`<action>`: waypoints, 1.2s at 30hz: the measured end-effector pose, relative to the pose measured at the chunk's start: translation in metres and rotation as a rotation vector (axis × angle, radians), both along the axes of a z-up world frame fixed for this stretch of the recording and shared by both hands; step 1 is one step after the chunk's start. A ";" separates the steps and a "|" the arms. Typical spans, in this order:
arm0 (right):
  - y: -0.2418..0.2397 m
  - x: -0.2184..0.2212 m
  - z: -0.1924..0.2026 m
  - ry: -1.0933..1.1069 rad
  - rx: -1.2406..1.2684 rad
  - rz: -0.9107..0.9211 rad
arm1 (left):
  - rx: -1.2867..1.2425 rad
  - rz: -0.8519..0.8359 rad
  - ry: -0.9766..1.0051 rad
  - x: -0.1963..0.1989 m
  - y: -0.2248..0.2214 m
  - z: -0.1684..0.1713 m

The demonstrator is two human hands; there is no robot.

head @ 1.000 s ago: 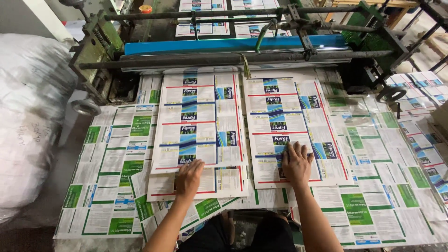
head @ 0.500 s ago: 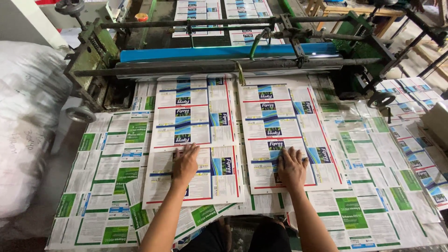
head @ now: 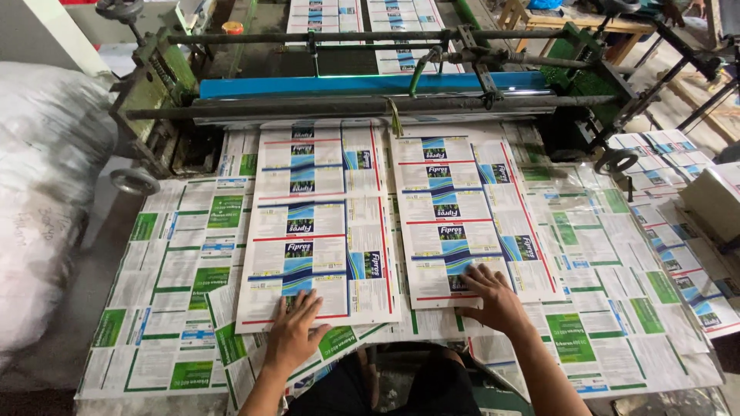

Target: Collecting and stacking printed sheets as they come out of a production machine.

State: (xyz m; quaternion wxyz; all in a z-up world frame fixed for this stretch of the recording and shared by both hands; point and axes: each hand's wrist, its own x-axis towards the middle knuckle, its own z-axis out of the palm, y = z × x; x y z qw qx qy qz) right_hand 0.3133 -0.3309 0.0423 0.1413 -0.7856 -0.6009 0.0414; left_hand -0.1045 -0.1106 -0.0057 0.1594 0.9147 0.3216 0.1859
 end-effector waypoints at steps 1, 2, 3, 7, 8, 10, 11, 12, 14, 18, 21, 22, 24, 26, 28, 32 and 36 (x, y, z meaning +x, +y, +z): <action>-0.001 0.000 0.002 0.013 -0.037 0.005 | 0.031 -0.011 0.035 0.000 -0.002 0.009; -0.003 0.000 0.004 0.026 -0.075 0.010 | 0.063 -0.022 0.070 0.000 -0.004 0.019; -0.003 0.002 0.001 0.024 -0.075 0.009 | 0.063 -0.023 0.068 0.000 -0.004 0.016; 0.002 0.015 -0.012 0.022 -0.110 -0.008 | 0.094 -0.003 0.050 0.002 -0.002 0.011; 0.003 0.018 -0.015 0.029 -0.124 0.001 | 0.094 0.000 0.037 0.002 -0.002 0.011; 0.004 0.026 -0.021 -0.030 -0.113 0.091 | 0.086 -0.001 0.028 0.001 -0.001 0.007; 0.003 0.030 -0.024 -0.086 -0.104 0.180 | 0.078 -0.003 0.020 0.001 -0.001 0.005; 0.009 0.031 -0.016 -0.086 -0.107 0.181 | 0.075 -0.003 0.020 0.002 0.001 0.000; 0.017 0.033 -0.004 0.083 -0.277 -0.027 | 0.090 -0.007 -0.032 0.002 0.003 -0.012; 0.016 0.019 0.055 -0.059 -0.452 -0.183 | 0.154 0.028 -0.040 0.003 0.001 -0.025; 0.001 -0.007 0.095 -0.257 0.223 -0.126 | 0.231 0.047 -0.025 0.006 -0.009 -0.029; -0.003 -0.015 0.096 -0.264 0.307 -0.115 | 0.256 0.057 -0.091 0.006 -0.014 -0.025; -0.005 -0.023 0.067 -0.272 0.395 -0.111 | 0.285 0.062 -0.158 0.007 -0.014 -0.021; -0.011 -0.022 0.008 -0.118 0.289 -0.197 | 0.233 0.073 -0.179 0.008 -0.014 -0.024; -0.012 -0.028 -0.014 -0.148 0.304 -0.170 | 0.211 0.071 -0.175 0.007 -0.014 -0.026; -0.010 -0.035 -0.032 -0.141 0.399 -0.123 | 0.185 0.085 -0.174 0.006 -0.015 -0.022; 0.010 -0.023 -0.034 -0.136 0.403 -0.131 | 0.204 0.090 -0.191 0.006 -0.017 -0.018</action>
